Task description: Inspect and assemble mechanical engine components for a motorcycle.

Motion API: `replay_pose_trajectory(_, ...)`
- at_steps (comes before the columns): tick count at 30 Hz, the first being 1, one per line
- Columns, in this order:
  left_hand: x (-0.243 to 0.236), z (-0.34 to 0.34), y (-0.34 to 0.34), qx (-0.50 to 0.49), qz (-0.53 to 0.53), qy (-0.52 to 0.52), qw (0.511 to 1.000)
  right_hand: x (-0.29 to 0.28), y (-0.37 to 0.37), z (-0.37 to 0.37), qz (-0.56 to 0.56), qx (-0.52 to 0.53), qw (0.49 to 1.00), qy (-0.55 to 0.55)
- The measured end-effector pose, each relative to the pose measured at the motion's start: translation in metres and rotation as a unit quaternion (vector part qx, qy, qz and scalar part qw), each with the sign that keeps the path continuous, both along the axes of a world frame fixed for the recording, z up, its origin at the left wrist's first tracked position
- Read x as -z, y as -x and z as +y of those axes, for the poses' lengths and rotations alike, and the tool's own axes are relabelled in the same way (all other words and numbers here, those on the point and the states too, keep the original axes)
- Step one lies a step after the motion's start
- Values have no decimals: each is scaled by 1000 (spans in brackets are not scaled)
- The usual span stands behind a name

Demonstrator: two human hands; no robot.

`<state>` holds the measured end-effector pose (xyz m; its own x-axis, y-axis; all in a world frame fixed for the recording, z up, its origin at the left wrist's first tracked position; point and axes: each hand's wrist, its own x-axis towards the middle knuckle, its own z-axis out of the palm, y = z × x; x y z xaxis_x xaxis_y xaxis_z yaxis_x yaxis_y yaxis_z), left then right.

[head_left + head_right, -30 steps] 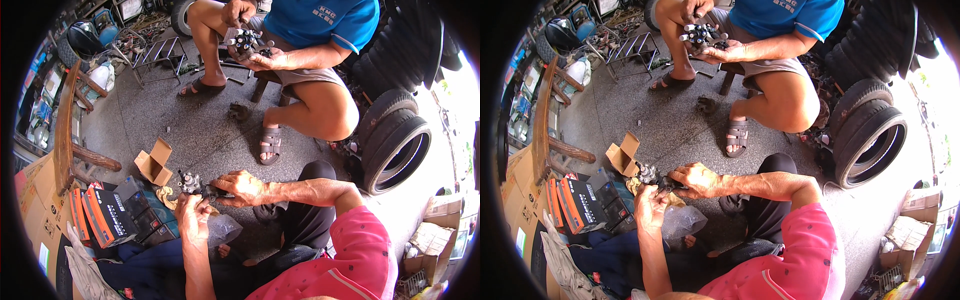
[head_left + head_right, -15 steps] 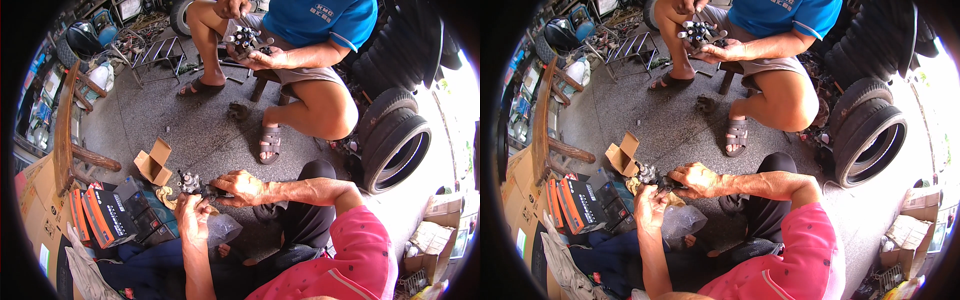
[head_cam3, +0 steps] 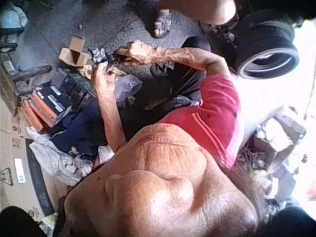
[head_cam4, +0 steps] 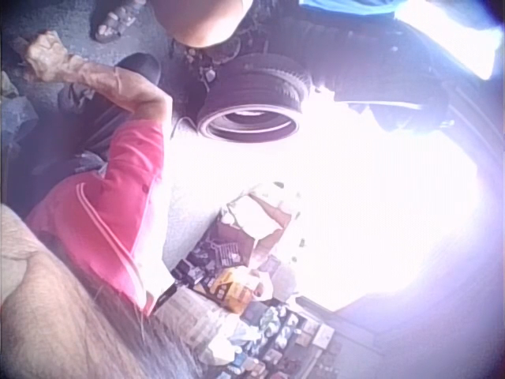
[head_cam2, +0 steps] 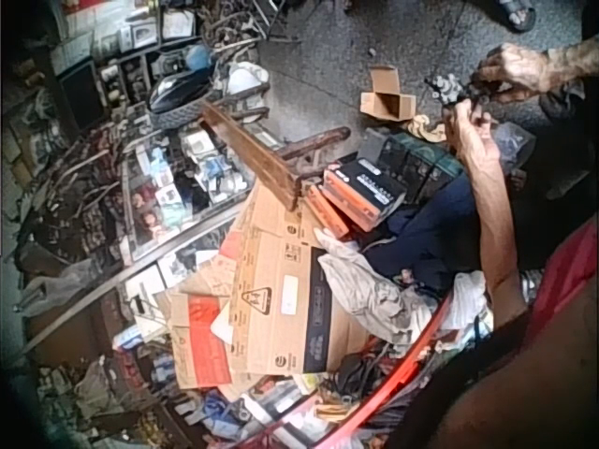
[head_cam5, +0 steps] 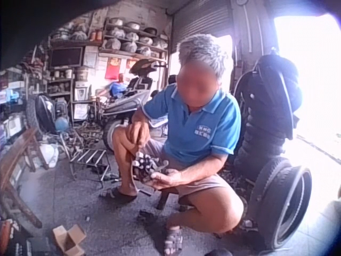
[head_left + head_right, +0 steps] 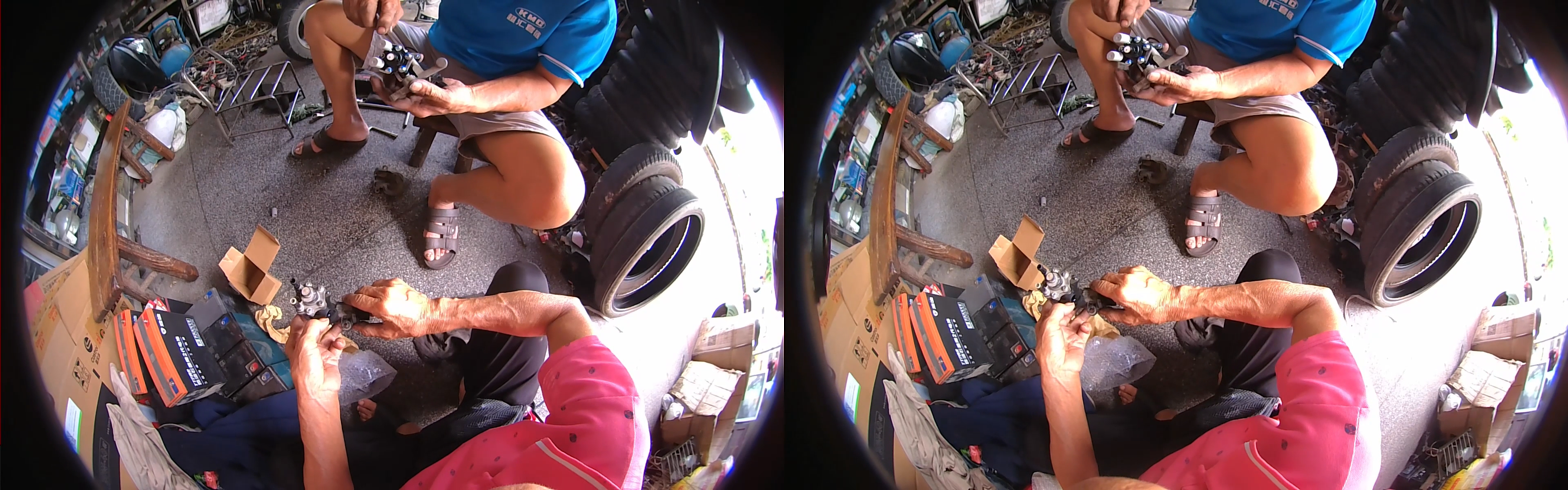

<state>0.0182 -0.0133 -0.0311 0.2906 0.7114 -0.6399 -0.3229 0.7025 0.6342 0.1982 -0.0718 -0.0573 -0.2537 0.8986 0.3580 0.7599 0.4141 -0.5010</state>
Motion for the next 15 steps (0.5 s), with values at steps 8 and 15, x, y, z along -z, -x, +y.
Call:
replay_pose_trajectory(8,0,0,0,7,0,1,1000,-1,0,-1,1,1,1000,-6)
replay_pose_trajectory(15,1,0,-1,2,6,2,1000,-1,-1,0,1,1,1000,10)
